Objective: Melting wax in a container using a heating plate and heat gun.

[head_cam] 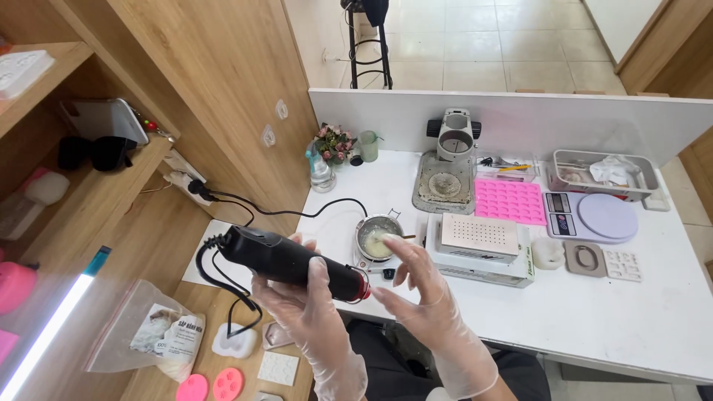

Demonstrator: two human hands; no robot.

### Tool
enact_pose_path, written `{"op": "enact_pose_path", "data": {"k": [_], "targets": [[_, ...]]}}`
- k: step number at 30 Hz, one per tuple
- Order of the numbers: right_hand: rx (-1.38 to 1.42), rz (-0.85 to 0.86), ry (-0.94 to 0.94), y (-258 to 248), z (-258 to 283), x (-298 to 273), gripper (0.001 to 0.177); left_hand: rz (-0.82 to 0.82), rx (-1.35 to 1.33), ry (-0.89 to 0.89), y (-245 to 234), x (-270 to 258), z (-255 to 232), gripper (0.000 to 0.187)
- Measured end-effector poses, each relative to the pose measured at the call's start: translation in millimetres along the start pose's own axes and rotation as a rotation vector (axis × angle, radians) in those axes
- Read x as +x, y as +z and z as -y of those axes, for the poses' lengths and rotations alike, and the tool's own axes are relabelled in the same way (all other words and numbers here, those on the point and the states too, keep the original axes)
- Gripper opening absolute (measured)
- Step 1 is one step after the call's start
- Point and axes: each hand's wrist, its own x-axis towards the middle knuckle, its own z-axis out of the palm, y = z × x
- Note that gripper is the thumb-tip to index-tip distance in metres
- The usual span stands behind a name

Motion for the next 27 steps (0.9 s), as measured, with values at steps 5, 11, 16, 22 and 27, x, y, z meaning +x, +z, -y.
{"op": "enact_pose_path", "data": {"k": [5,11,16,22,27], "targets": [[-0.234,0.039,-0.057,1,22,-1,0.082,0.025,-0.102,-0.01,10,-13,-6,0.056],[-0.57,-0.07,-0.175,3,26,-3,0.075,0.011,-0.043,-0.005,13,-25,-7,0.055],[-0.559,-0.193,-0.266,7,15,-4,0.054,0.204,0.03,0.053,7,-32,26,0.052],[-0.225,-0.192,-0.257,13,-3,-3,0.053,0.302,0.252,0.444,3,-34,111,0.072],[-0.529,-0.768,0.206,46,39,22,0.023,0.583,0.062,0.454,-35,-1,226,0.056]]}}
